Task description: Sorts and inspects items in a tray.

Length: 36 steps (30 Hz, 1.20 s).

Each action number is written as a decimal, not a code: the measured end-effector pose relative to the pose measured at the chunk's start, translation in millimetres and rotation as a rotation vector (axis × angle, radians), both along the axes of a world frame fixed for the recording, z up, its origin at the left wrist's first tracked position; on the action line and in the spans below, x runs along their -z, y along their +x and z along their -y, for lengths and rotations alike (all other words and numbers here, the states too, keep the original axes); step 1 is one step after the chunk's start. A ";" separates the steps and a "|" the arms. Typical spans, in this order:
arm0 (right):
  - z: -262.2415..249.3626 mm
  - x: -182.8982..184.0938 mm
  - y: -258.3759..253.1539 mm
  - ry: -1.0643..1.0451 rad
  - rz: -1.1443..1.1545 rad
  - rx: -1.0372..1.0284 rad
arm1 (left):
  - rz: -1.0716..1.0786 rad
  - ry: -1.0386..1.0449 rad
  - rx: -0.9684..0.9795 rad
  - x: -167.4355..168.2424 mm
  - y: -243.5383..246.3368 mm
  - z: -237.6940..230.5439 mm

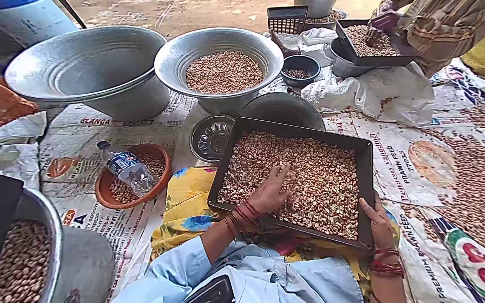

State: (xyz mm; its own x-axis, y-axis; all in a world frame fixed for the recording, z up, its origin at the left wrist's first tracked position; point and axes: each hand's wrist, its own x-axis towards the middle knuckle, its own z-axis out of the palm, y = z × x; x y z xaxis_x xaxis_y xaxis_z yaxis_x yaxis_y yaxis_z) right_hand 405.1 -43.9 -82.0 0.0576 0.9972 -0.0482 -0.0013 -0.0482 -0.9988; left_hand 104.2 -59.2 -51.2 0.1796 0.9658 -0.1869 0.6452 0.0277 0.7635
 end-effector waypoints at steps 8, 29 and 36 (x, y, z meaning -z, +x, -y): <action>-0.6 3.3 3.2 0.013 -0.029 -0.010 | -0.225 0.078 -0.168 -46.1 -78.5 2.1; -2.6 1.8 0.3 0.013 -0.059 0.004 | -0.132 0.537 0.187 -7.0 45.0 -52.4; -1.4 2.6 0.6 0.010 -0.047 -0.002 | -0.196 0.507 0.261 10.7 59.1 -63.7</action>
State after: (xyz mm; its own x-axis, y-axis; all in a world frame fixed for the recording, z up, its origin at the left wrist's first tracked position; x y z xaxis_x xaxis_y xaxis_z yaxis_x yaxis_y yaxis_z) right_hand 405.7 -42.5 -84.6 0.0532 0.9977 -0.0411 -0.0477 -0.0385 -0.9981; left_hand 163.3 4.5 -61.9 0.4319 0.8717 0.2316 0.7119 -0.4871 0.5059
